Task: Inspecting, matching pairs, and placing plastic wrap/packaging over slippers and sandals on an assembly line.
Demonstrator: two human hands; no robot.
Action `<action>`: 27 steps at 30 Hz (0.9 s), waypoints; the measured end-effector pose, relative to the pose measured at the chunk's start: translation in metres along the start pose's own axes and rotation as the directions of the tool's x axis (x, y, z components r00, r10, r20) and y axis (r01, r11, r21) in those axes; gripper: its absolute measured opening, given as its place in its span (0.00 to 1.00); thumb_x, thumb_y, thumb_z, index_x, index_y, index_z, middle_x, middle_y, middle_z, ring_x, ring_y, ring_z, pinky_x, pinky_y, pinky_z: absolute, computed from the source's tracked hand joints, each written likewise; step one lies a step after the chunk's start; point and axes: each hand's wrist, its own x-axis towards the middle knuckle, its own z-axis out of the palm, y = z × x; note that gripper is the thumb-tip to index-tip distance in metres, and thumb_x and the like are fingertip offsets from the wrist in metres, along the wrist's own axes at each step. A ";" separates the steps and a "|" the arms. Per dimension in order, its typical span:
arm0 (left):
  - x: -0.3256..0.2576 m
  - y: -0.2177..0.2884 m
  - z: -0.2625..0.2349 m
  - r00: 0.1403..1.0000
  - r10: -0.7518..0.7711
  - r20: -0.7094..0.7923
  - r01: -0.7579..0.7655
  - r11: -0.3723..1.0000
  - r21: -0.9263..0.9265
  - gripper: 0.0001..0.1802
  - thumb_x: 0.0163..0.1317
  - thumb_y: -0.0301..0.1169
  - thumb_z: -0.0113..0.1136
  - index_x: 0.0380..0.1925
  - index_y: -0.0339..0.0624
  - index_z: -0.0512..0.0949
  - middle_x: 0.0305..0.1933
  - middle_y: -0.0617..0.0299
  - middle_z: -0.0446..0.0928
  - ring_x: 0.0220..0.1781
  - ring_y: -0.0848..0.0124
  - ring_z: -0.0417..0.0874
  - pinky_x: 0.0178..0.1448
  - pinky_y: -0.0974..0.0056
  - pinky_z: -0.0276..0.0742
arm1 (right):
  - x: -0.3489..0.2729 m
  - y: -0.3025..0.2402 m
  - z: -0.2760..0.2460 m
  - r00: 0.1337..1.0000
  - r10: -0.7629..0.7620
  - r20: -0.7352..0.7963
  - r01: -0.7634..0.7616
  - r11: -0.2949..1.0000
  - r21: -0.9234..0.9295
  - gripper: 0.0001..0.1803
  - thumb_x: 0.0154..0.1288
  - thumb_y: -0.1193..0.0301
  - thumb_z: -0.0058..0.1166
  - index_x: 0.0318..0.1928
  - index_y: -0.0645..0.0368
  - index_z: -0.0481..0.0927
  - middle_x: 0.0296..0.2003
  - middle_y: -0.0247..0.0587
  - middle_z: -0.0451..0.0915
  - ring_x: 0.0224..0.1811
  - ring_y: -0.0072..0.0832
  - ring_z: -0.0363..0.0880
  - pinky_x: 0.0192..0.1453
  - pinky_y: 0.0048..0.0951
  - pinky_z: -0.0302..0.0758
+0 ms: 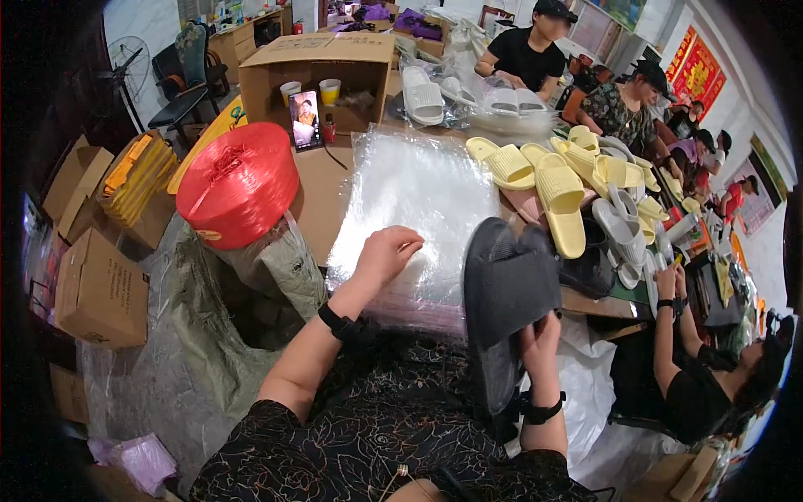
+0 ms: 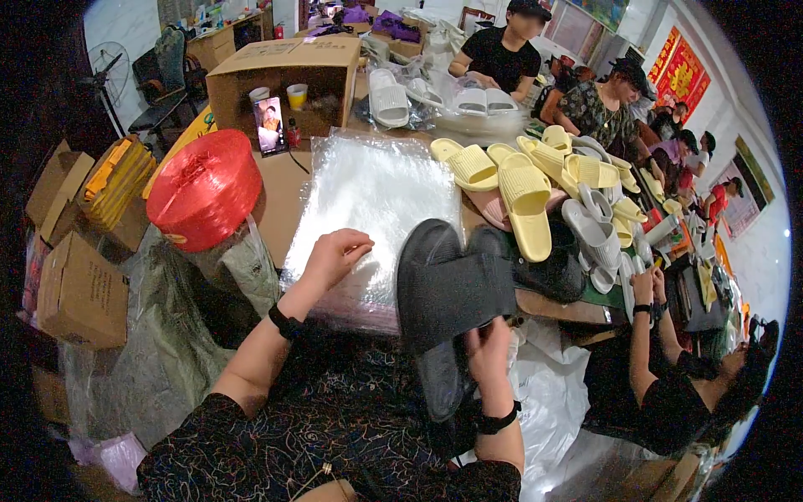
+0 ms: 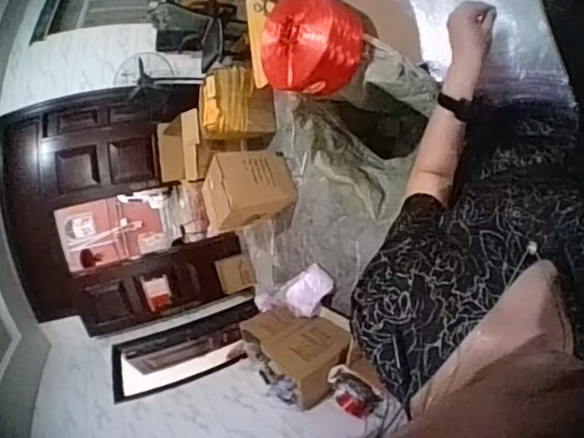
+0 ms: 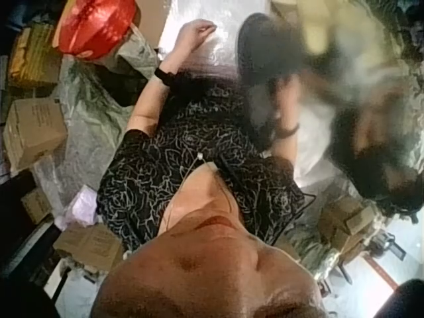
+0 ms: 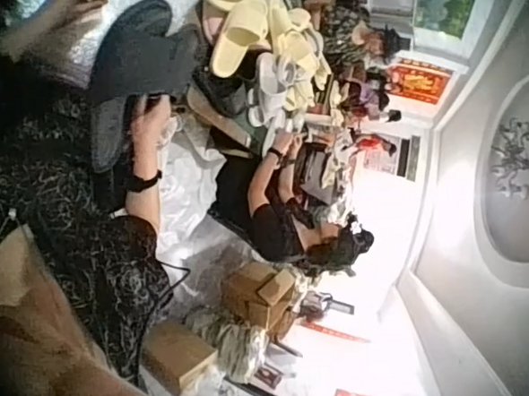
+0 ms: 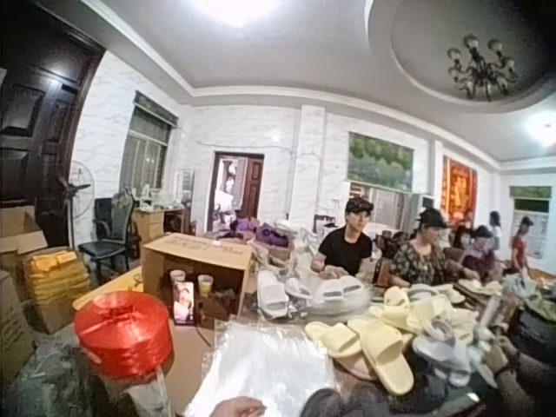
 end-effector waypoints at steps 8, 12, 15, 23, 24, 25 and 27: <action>0.022 0.027 -0.014 0.986 0.163 -0.042 -0.160 0.984 0.073 0.09 0.61 0.34 0.63 0.38 0.45 0.87 0.45 0.57 0.84 0.43 0.59 0.85 0.48 0.61 0.80 | 0.002 -0.019 0.014 0.860 -0.100 0.499 0.326 0.862 -0.389 0.15 0.59 0.67 0.59 0.32 0.67 0.72 0.29 0.61 0.75 0.35 0.61 0.75 0.39 0.52 0.72; 0.013 0.031 -0.018 0.945 0.327 -0.010 -0.322 0.936 0.142 0.08 0.60 0.34 0.64 0.38 0.46 0.86 0.46 0.60 0.84 0.44 0.60 0.84 0.49 0.61 0.80 | 0.020 -0.018 0.021 0.904 -0.103 0.415 0.329 0.789 -0.519 0.16 0.61 0.65 0.58 0.28 0.67 0.70 0.26 0.62 0.74 0.32 0.61 0.75 0.36 0.54 0.72; 0.003 0.041 -0.020 0.894 0.448 0.025 -0.448 0.887 0.111 0.08 0.60 0.33 0.64 0.36 0.45 0.86 0.47 0.62 0.84 0.52 0.61 0.82 0.54 0.61 0.78 | 0.035 -0.022 0.030 0.929 -0.106 0.355 0.297 0.787 -0.541 0.17 0.62 0.64 0.57 0.29 0.67 0.71 0.26 0.62 0.76 0.32 0.60 0.77 0.36 0.53 0.74; -0.005 0.053 -0.020 0.892 0.448 0.054 -0.442 0.891 -0.101 0.09 0.60 0.28 0.63 0.40 0.38 0.84 0.51 0.59 0.83 0.53 0.60 0.83 0.57 0.60 0.78 | 0.061 -0.013 0.074 0.923 -0.128 0.362 0.315 0.792 -0.524 0.19 0.66 0.62 0.54 0.30 0.68 0.72 0.28 0.63 0.78 0.33 0.59 0.78 0.39 0.53 0.75; -0.005 0.053 -0.019 0.891 0.450 0.056 -0.443 0.890 -0.105 0.09 0.60 0.28 0.63 0.40 0.38 0.84 0.51 0.59 0.83 0.53 0.60 0.83 0.57 0.60 0.78 | 0.062 -0.010 0.079 0.925 -0.125 0.359 0.311 0.791 -0.527 0.19 0.66 0.62 0.54 0.30 0.68 0.72 0.28 0.63 0.78 0.33 0.59 0.78 0.39 0.53 0.75; -0.005 0.053 -0.019 0.898 0.438 0.047 -0.430 0.894 -0.124 0.09 0.61 0.27 0.63 0.40 0.38 0.84 0.51 0.58 0.83 0.54 0.60 0.83 0.58 0.61 0.78 | 0.062 -0.012 0.089 0.931 -0.125 0.344 0.303 0.790 -0.533 0.18 0.66 0.62 0.54 0.30 0.68 0.72 0.29 0.63 0.78 0.33 0.59 0.79 0.39 0.53 0.75; -0.005 0.053 -0.023 0.903 0.426 0.055 -0.414 0.897 -0.154 0.09 0.62 0.27 0.62 0.41 0.37 0.84 0.52 0.58 0.83 0.56 0.61 0.82 0.59 0.61 0.78 | 0.066 -0.008 0.102 0.926 -0.133 0.355 0.314 0.792 -0.523 0.18 0.66 0.62 0.54 0.30 0.68 0.72 0.29 0.64 0.78 0.34 0.58 0.79 0.38 0.52 0.76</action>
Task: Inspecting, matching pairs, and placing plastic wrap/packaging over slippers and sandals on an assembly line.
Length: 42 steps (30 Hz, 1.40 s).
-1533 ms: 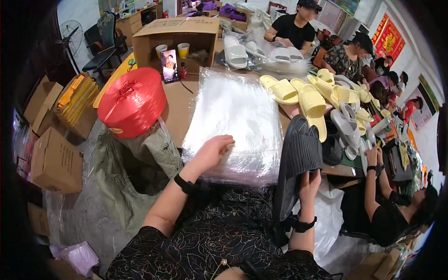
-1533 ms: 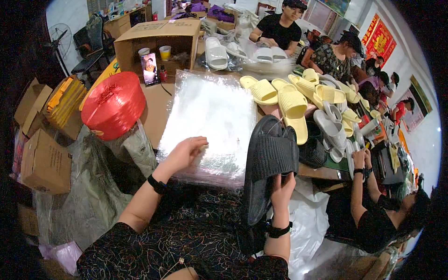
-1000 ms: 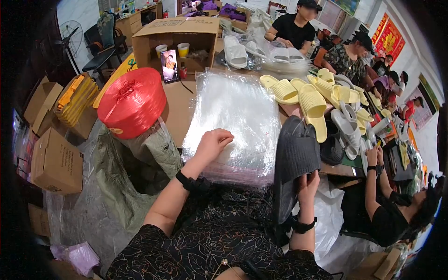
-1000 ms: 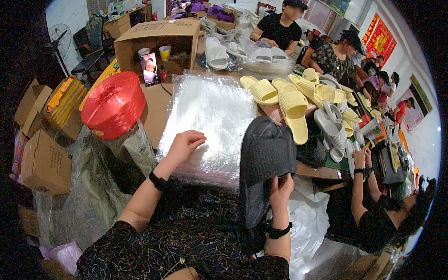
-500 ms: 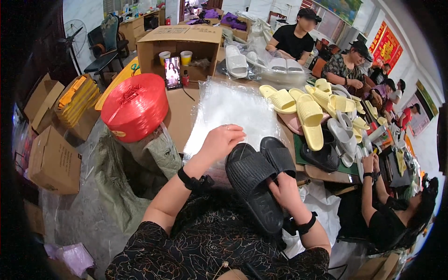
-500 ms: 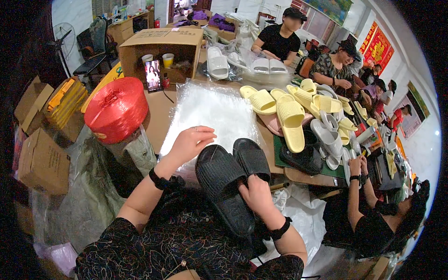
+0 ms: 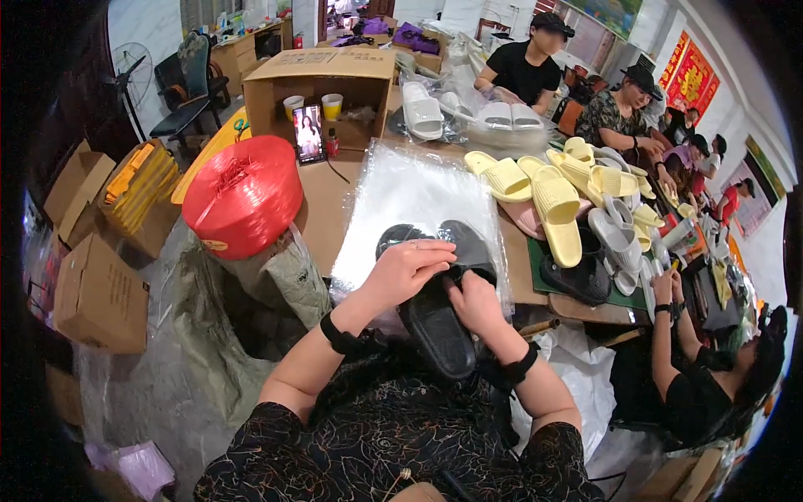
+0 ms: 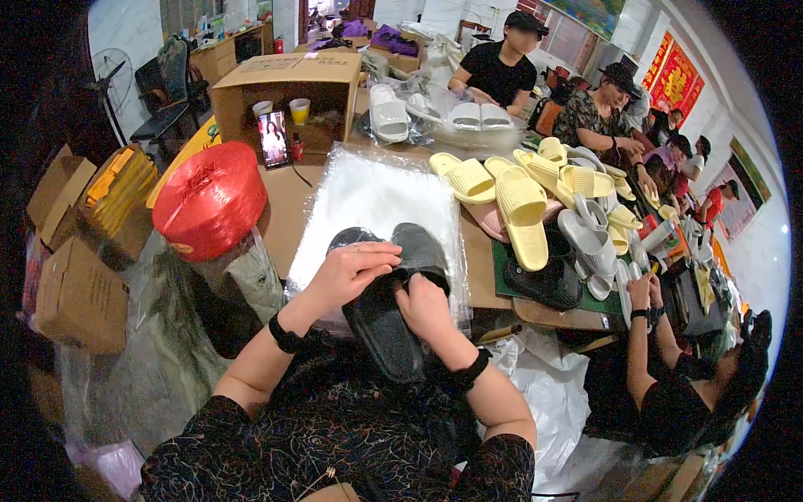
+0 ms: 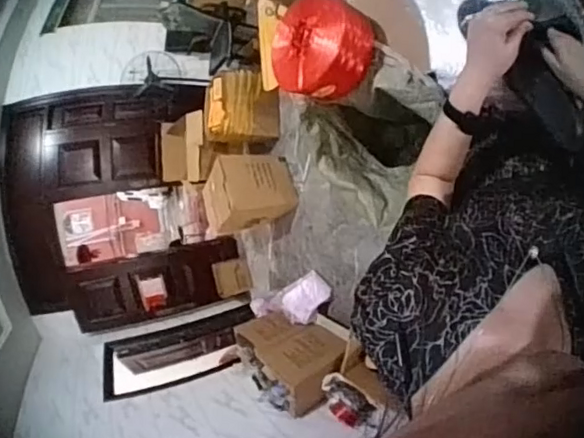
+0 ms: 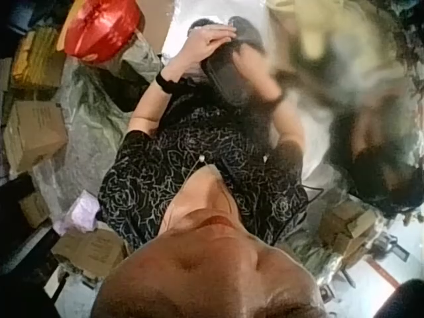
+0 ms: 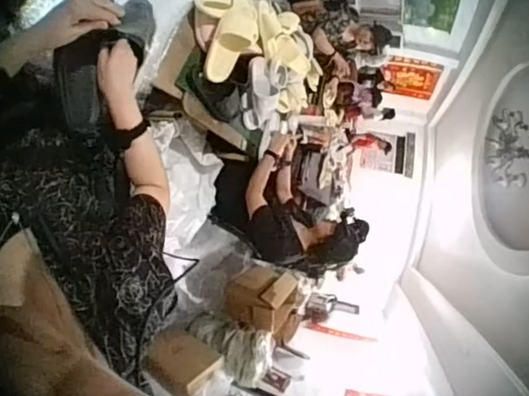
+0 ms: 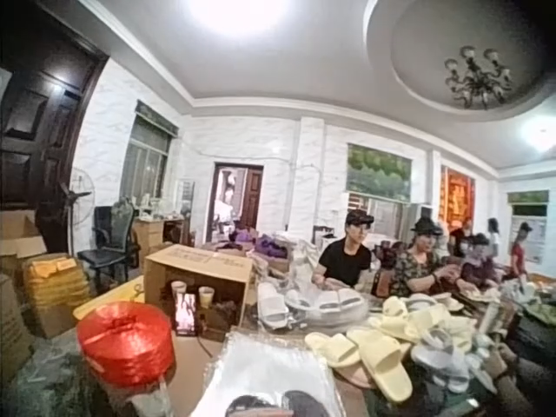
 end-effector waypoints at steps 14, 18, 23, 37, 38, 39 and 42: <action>-0.002 0.014 0.003 0.985 0.078 0.156 -0.044 0.977 -0.207 0.11 0.59 0.21 0.61 0.43 0.37 0.83 0.54 0.55 0.82 0.59 0.59 0.81 0.63 0.59 0.75 | 0.075 0.000 0.023 0.970 0.221 -0.103 -0.200 0.963 0.181 0.18 0.63 0.62 0.55 0.37 0.70 0.73 0.32 0.66 0.79 0.38 0.61 0.80 0.42 0.54 0.76; -0.006 0.018 0.005 0.977 0.141 0.159 -0.093 0.956 -0.278 0.10 0.60 0.21 0.61 0.42 0.35 0.83 0.54 0.53 0.82 0.58 0.58 0.82 0.62 0.59 0.76 | 0.094 -0.018 0.031 0.940 0.264 -0.214 -0.235 0.960 0.153 0.18 0.65 0.62 0.53 0.36 0.69 0.73 0.32 0.67 0.80 0.38 0.63 0.80 0.43 0.55 0.76; -0.015 0.025 -0.015 0.979 0.091 0.183 -0.026 0.944 -0.330 0.12 0.57 0.17 0.60 0.41 0.35 0.84 0.54 0.53 0.82 0.58 0.57 0.82 0.62 0.59 0.77 | 0.109 0.002 0.030 0.918 0.299 -0.260 -0.264 0.951 0.161 0.18 0.65 0.62 0.52 0.38 0.69 0.74 0.34 0.65 0.81 0.38 0.61 0.81 0.45 0.54 0.76; -0.072 0.006 -0.048 0.947 -0.313 -0.073 0.320 0.893 0.317 0.32 0.52 0.31 0.68 0.60 0.46 0.74 0.70 0.49 0.64 0.72 0.51 0.63 0.73 0.51 0.61 | 0.024 -0.023 0.034 0.954 -0.163 -0.250 0.176 0.984 0.030 0.36 0.59 0.63 0.63 0.62 0.71 0.67 0.49 0.59 0.74 0.54 0.56 0.71 0.62 0.44 0.68; -0.078 0.001 -0.047 0.948 -0.295 -0.122 0.319 0.861 0.396 0.30 0.53 0.27 0.63 0.60 0.45 0.73 0.67 0.47 0.66 0.63 0.52 0.72 0.65 0.54 0.71 | 0.003 -0.025 0.015 0.957 -0.200 -0.209 0.226 0.968 0.109 0.32 0.59 0.63 0.64 0.60 0.68 0.71 0.46 0.56 0.77 0.51 0.53 0.73 0.59 0.44 0.71; -0.085 -0.001 -0.049 0.941 -0.313 -0.127 0.337 0.857 0.390 0.30 0.53 0.27 0.63 0.60 0.45 0.73 0.67 0.47 0.66 0.63 0.52 0.72 0.65 0.54 0.71 | -0.014 -0.028 -0.006 0.955 -0.243 -0.170 0.275 0.941 0.197 0.28 0.59 0.64 0.65 0.57 0.65 0.76 0.44 0.53 0.79 0.48 0.50 0.76 0.57 0.44 0.73; -0.104 -0.015 -0.048 0.877 -0.442 -0.188 0.472 0.864 0.174 0.27 0.56 0.20 0.54 0.59 0.41 0.72 0.56 0.51 0.71 0.35 0.67 0.79 0.36 0.67 0.77 | -0.060 -0.020 -0.049 0.996 0.082 0.043 -0.093 0.895 0.437 0.13 0.59 0.67 0.64 0.43 0.59 0.84 0.29 0.43 0.81 0.32 0.38 0.80 0.41 0.33 0.77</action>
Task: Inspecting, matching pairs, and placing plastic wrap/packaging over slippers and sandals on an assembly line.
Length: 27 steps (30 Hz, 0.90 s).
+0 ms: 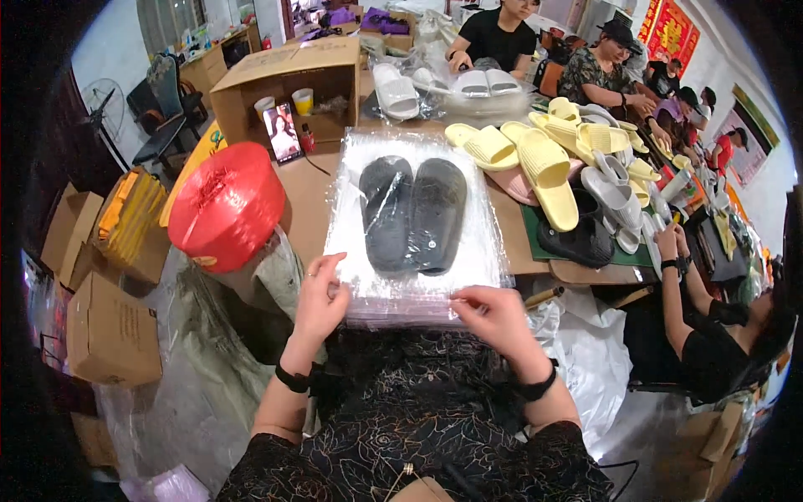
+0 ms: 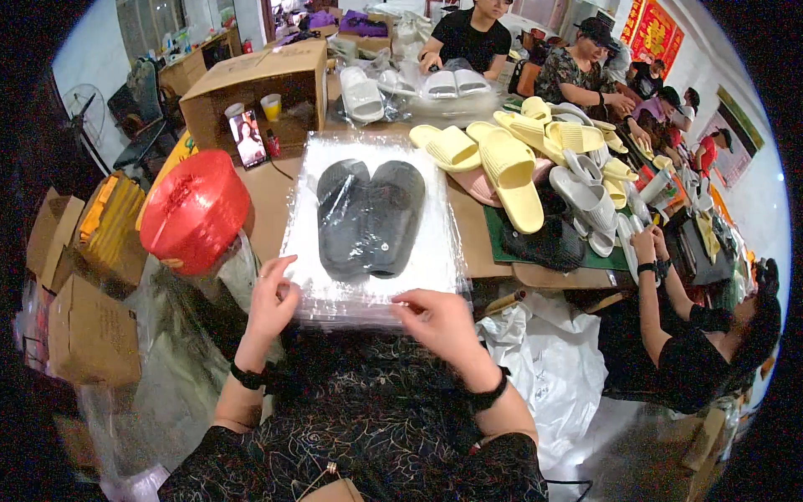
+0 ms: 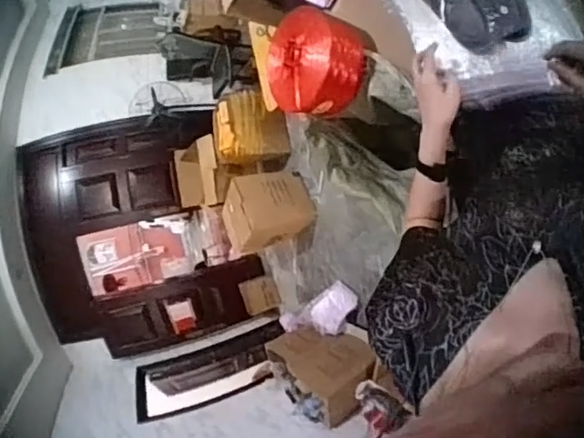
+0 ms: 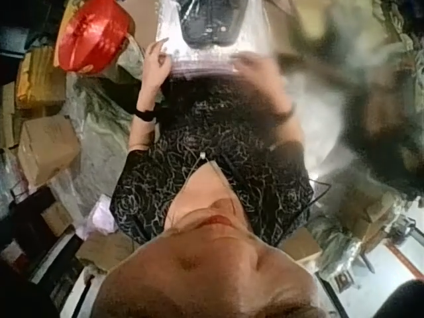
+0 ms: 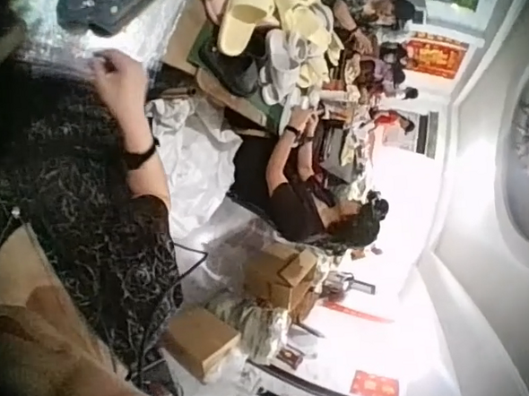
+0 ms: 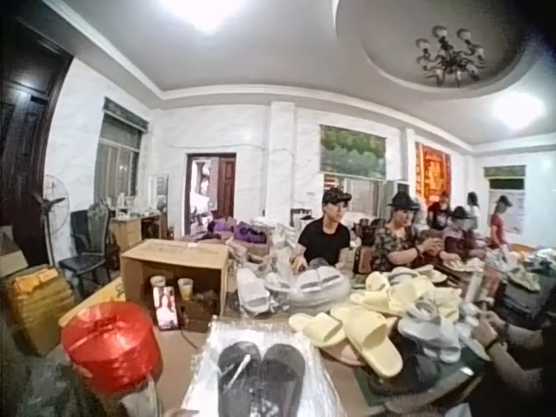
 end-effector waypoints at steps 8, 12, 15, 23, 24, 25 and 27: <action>-0.006 -0.010 0.005 0.997 -0.016 -0.071 -0.006 0.953 -0.304 0.27 0.55 0.16 0.50 0.57 0.37 0.73 0.66 0.51 0.68 0.31 0.76 0.77 0.35 0.71 0.74 | -0.006 0.055 -0.053 0.964 -0.121 -0.235 0.020 0.920 -0.392 0.25 0.55 0.79 0.60 0.56 0.52 0.78 0.51 0.41 0.79 0.43 0.35 0.81 0.43 0.31 0.78; -0.008 -0.012 -0.006 0.989 0.147 -0.007 -0.144 0.955 -0.260 0.24 0.51 0.14 0.49 0.50 0.35 0.78 0.63 0.49 0.75 0.38 0.73 0.83 0.42 0.69 0.78 | -0.001 0.055 -0.044 0.987 -0.161 0.009 0.159 0.963 -0.216 0.28 0.54 0.83 0.57 0.58 0.50 0.78 0.63 0.40 0.73 0.50 0.37 0.82 0.48 0.34 0.80; -0.007 -0.016 -0.010 0.979 0.201 0.034 -0.184 0.945 -0.270 0.22 0.48 0.13 0.48 0.43 0.33 0.82 0.54 0.49 0.81 0.45 0.67 0.85 0.49 0.64 0.81 | 0.006 0.061 -0.041 0.973 -0.194 0.127 0.212 0.966 -0.145 0.21 0.54 0.84 0.56 0.50 0.53 0.82 0.62 0.37 0.76 0.46 0.35 0.83 0.44 0.32 0.81; -0.009 -0.012 -0.013 0.951 0.301 0.074 -0.298 0.953 -0.055 0.19 0.46 0.15 0.54 0.40 0.36 0.83 0.50 0.53 0.83 0.52 0.58 0.83 0.57 0.60 0.77 | 0.005 0.082 -0.038 0.984 -0.178 0.000 0.178 0.984 0.010 0.06 0.59 0.81 0.56 0.37 0.61 0.79 0.52 0.43 0.82 0.45 0.31 0.82 0.41 0.25 0.76; -0.009 -0.015 -0.012 0.951 0.300 0.072 -0.297 0.953 -0.055 0.19 0.46 0.15 0.54 0.40 0.36 0.83 0.50 0.53 0.83 0.52 0.58 0.83 0.57 0.60 0.77 | 0.005 0.082 -0.038 0.984 -0.180 0.015 0.180 0.984 -0.013 0.05 0.60 0.80 0.57 0.37 0.60 0.79 0.53 0.43 0.82 0.43 0.32 0.83 0.40 0.25 0.77; -0.009 -0.021 -0.012 0.929 0.363 0.071 -0.362 0.932 -0.027 0.15 0.49 0.16 0.56 0.38 0.36 0.83 0.48 0.54 0.84 0.50 0.59 0.84 0.56 0.60 0.78 | 0.005 0.082 -0.038 0.983 -0.182 0.029 0.183 0.983 -0.036 0.04 0.60 0.78 0.58 0.36 0.59 0.79 0.53 0.42 0.82 0.42 0.33 0.83 0.39 0.26 0.78; -0.008 -0.028 -0.010 0.904 0.423 0.070 -0.424 0.906 0.003 0.12 0.51 0.18 0.58 0.36 0.36 0.83 0.47 0.54 0.84 0.49 0.60 0.84 0.54 0.60 0.78 | 0.007 0.087 -0.036 0.982 -0.189 0.009 0.189 0.982 -0.021 0.04 0.60 0.78 0.59 0.35 0.60 0.79 0.53 0.42 0.82 0.39 0.30 0.83 0.37 0.24 0.77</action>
